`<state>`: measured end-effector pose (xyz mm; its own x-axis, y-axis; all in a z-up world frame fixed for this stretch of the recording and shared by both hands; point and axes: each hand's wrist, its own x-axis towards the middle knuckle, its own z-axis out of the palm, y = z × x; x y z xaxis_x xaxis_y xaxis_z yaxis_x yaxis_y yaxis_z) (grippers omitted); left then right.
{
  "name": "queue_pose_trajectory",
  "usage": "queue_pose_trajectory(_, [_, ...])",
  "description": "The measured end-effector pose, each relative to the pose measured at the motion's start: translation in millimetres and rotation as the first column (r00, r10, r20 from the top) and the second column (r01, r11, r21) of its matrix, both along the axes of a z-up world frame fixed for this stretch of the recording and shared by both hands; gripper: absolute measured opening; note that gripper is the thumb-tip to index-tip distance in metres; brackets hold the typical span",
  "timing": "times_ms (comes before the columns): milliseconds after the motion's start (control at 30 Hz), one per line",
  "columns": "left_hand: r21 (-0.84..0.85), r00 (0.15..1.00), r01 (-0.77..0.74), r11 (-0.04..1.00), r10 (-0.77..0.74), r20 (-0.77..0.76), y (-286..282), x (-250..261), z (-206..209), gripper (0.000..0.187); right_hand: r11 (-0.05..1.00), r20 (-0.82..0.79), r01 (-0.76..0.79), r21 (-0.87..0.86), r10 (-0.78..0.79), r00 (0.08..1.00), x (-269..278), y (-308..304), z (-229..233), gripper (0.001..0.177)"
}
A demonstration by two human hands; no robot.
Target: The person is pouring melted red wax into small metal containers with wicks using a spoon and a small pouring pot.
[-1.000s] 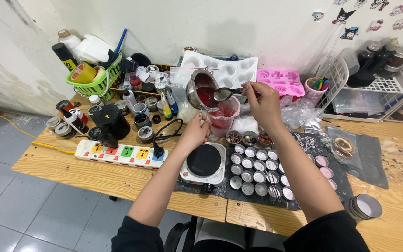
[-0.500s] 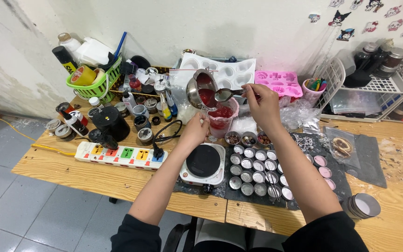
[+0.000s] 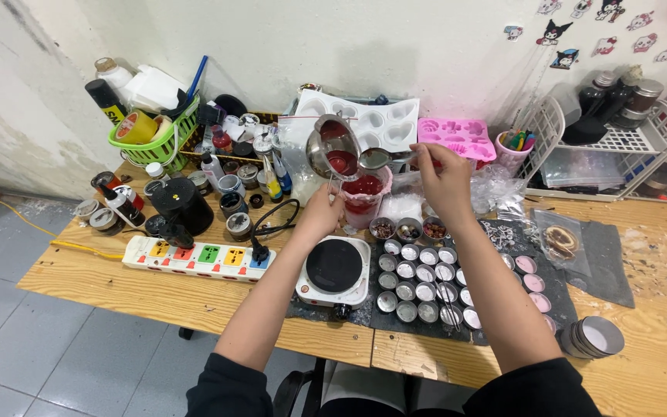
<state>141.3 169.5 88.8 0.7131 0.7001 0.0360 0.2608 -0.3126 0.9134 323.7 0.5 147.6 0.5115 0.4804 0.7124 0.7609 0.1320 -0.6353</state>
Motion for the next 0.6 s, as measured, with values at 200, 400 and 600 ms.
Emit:
queue_pose_trajectory(200, [-0.287,0.972,0.115,0.951,-0.048,0.229,26,12,-33,0.017,1.0,-0.374,-0.004,0.023,0.012,0.927,7,-21,-10,0.025])
queue_pose_trajectory(400, [-0.47,0.951,0.169,0.866,-0.017,0.31,20,-11,-9,0.017,0.983,-0.496,-0.048,0.178,0.132,0.858,1,-47,-16,0.028])
queue_pose_trajectory(600, [-0.528,0.915,0.259,0.809,-0.03,0.403,-23,-75,15,0.014,0.96,-0.513,-0.09,0.267,0.22,0.83,-36,-79,-9,0.027])
